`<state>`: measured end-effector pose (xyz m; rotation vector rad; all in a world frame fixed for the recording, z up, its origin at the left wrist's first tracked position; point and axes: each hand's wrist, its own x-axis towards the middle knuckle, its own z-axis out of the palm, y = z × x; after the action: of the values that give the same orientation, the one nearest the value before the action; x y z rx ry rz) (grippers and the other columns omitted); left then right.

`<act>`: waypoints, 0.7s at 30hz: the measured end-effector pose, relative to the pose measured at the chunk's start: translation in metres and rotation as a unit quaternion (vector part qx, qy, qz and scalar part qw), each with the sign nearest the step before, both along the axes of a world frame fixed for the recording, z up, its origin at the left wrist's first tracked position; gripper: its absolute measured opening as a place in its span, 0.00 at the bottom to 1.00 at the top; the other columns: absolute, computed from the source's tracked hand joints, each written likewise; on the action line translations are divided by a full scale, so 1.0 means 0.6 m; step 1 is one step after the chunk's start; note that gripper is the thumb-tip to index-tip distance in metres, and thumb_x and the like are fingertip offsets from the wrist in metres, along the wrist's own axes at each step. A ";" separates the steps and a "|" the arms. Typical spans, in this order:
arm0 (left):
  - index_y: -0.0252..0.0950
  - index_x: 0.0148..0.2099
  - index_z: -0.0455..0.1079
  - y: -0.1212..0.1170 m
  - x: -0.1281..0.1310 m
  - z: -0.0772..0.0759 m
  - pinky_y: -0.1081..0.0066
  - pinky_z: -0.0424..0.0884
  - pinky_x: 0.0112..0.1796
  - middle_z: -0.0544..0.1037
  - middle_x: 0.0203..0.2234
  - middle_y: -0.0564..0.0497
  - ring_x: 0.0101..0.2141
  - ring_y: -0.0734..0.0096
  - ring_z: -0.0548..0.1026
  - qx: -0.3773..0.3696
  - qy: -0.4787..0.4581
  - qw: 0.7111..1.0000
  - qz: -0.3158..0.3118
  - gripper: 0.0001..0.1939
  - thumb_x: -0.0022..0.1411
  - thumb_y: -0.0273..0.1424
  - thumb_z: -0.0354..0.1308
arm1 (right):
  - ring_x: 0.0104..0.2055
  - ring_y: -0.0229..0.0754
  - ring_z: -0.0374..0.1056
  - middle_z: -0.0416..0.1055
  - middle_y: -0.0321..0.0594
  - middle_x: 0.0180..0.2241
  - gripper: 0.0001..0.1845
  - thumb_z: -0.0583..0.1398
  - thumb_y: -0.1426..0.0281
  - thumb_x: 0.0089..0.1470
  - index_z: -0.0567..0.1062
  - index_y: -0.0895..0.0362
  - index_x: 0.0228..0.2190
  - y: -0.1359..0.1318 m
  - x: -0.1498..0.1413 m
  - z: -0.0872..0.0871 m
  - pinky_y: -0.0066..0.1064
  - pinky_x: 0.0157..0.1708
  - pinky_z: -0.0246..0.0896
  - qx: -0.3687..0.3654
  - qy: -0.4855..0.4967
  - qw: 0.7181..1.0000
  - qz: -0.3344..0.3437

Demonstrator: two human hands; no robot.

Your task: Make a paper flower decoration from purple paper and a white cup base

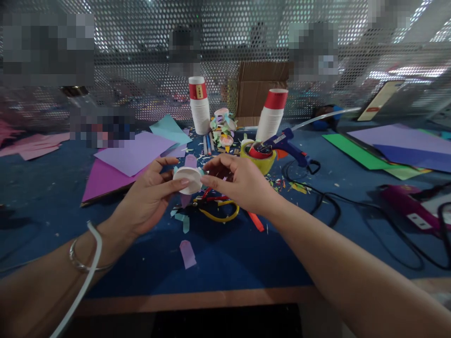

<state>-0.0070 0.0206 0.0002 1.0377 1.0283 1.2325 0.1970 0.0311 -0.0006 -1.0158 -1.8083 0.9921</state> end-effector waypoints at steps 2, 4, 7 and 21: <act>0.39 0.48 0.63 -0.003 0.003 -0.001 0.73 0.71 0.36 0.77 0.30 0.55 0.33 0.72 0.76 -0.003 -0.007 1.000 0.001 0.29 0.46 0.24 0.73 | 0.37 0.42 0.75 0.78 0.42 0.38 0.20 0.69 0.58 0.50 0.76 0.56 0.40 -0.002 -0.002 -0.001 0.35 0.34 0.72 -0.031 0.003 0.999 0.020; 0.39 0.48 0.62 -0.006 0.004 -0.004 0.73 0.72 0.35 0.78 0.31 0.54 0.33 0.72 0.75 -0.003 -0.009 1.000 -0.007 0.30 0.47 0.25 0.73 | 0.38 0.42 0.75 0.78 0.42 0.40 0.21 0.70 0.58 0.50 0.75 0.56 0.42 -0.004 -0.004 -0.002 0.35 0.35 0.74 -0.055 0.012 0.998 0.038; 0.39 0.49 0.62 -0.011 0.005 -0.008 0.72 0.72 0.34 0.78 0.33 0.53 0.34 0.71 0.76 0.000 -0.004 0.999 -0.033 0.30 0.47 0.26 0.74 | 0.41 0.43 0.75 0.78 0.41 0.40 0.22 0.69 0.57 0.50 0.74 0.55 0.43 -0.005 -0.006 -0.002 0.35 0.38 0.75 -0.080 0.032 0.995 0.054; 0.38 0.48 0.60 -0.030 0.012 -0.013 0.67 0.72 0.37 0.74 0.35 0.52 0.37 0.68 0.75 -0.046 0.059 0.980 -0.182 0.29 0.48 0.25 0.72 | 0.36 0.41 0.73 0.79 0.39 0.35 0.16 0.64 0.56 0.56 0.78 0.54 0.40 -0.049 0.071 -0.004 0.32 0.36 0.69 -0.036 -0.131 0.990 -0.044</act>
<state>0.0002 0.0027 -0.0073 1.1774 0.9241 0.8271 0.2394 0.0014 -0.0030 -1.3100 -1.9295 0.9104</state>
